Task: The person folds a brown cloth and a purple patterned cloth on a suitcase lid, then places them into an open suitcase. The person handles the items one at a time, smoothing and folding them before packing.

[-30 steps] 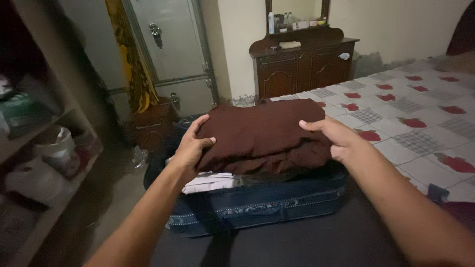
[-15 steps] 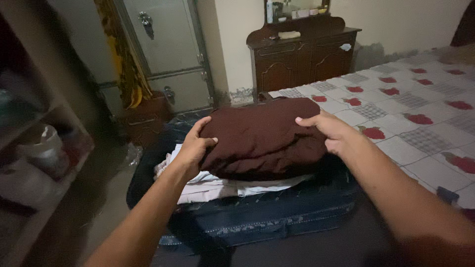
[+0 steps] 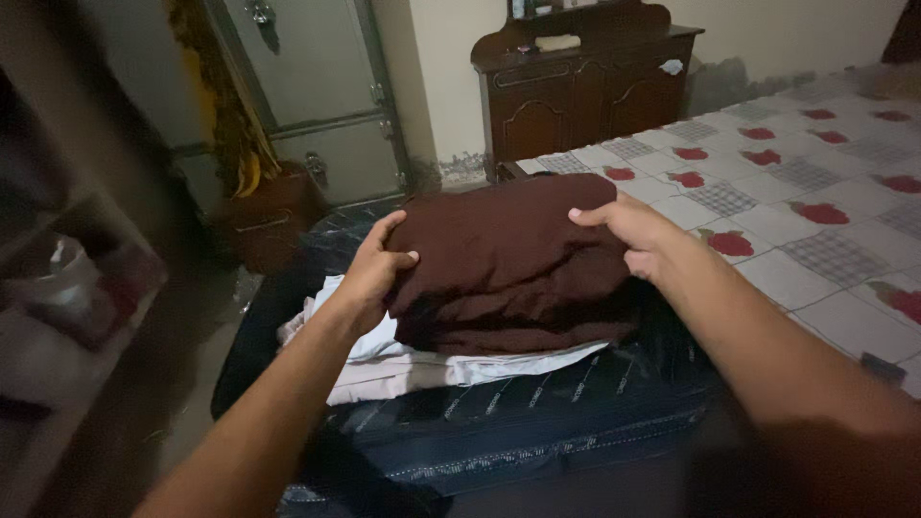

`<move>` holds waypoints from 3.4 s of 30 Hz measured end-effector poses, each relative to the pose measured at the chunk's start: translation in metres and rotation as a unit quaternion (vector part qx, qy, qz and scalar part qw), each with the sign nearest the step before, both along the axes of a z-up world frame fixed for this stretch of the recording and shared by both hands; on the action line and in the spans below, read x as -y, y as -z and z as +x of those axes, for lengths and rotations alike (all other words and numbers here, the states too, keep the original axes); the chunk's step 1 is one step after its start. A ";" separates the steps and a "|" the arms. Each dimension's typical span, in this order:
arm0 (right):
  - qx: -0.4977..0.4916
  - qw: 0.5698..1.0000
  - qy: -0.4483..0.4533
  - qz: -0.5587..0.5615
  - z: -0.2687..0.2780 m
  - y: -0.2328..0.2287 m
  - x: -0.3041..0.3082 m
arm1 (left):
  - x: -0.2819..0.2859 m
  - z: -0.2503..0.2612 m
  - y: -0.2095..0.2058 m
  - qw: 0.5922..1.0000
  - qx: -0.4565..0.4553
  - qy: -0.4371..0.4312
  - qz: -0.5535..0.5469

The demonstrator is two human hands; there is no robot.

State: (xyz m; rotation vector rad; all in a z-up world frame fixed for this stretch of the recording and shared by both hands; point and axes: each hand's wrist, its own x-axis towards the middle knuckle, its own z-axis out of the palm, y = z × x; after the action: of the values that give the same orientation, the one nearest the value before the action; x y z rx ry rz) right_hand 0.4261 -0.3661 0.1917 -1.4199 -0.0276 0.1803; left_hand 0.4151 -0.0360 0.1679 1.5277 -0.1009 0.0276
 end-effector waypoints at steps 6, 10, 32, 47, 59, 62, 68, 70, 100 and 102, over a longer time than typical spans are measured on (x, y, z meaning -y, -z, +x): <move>0.015 0.994 0.068 -0.079 0.026 0.004 0.004 | -0.003 0.044 0.020 0.992 -0.033 -0.021 0.118; 0.055 0.923 0.162 -0.345 0.040 0.016 0.006 | 0.005 0.069 0.045 0.900 0.007 -0.095 0.425; 0.062 0.672 -0.141 -0.725 0.057 0.093 -0.059 | 0.061 0.053 0.078 0.684 -0.049 0.110 0.719; -0.019 0.622 -0.200 -0.756 0.051 0.092 -0.066 | 0.070 0.049 0.088 0.639 -0.055 0.123 0.757; -0.025 0.620 -0.198 -0.759 0.052 0.095 -0.067 | 0.073 0.050 0.089 0.631 -0.066 0.124 0.763; -0.013 0.631 -0.198 -0.750 0.053 0.098 -0.064 | 0.071 0.050 0.092 0.645 -0.056 0.121 0.752; -0.014 0.636 -0.193 -0.747 0.054 0.099 -0.063 | 0.069 0.050 0.090 0.668 -0.042 0.120 0.733; -0.003 0.644 -0.188 -0.741 0.055 0.096 -0.062 | 0.067 0.051 0.086 0.670 -0.047 0.112 0.733; 0.170 0.978 -0.010 0.122 -0.057 -0.016 -0.026 | 0.119 -0.023 -0.013 0.974 -0.026 0.083 -0.208; 0.172 0.973 -0.013 0.151 -0.071 -0.020 -0.017 | 0.131 -0.038 -0.019 0.967 -0.022 0.101 -0.232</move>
State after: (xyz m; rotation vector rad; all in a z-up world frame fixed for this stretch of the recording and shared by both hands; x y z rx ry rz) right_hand 0.3549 -0.3493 0.2114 -1.1315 -0.3458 -0.0492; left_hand 0.3775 -0.1669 0.1867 1.0435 -0.1991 -0.1374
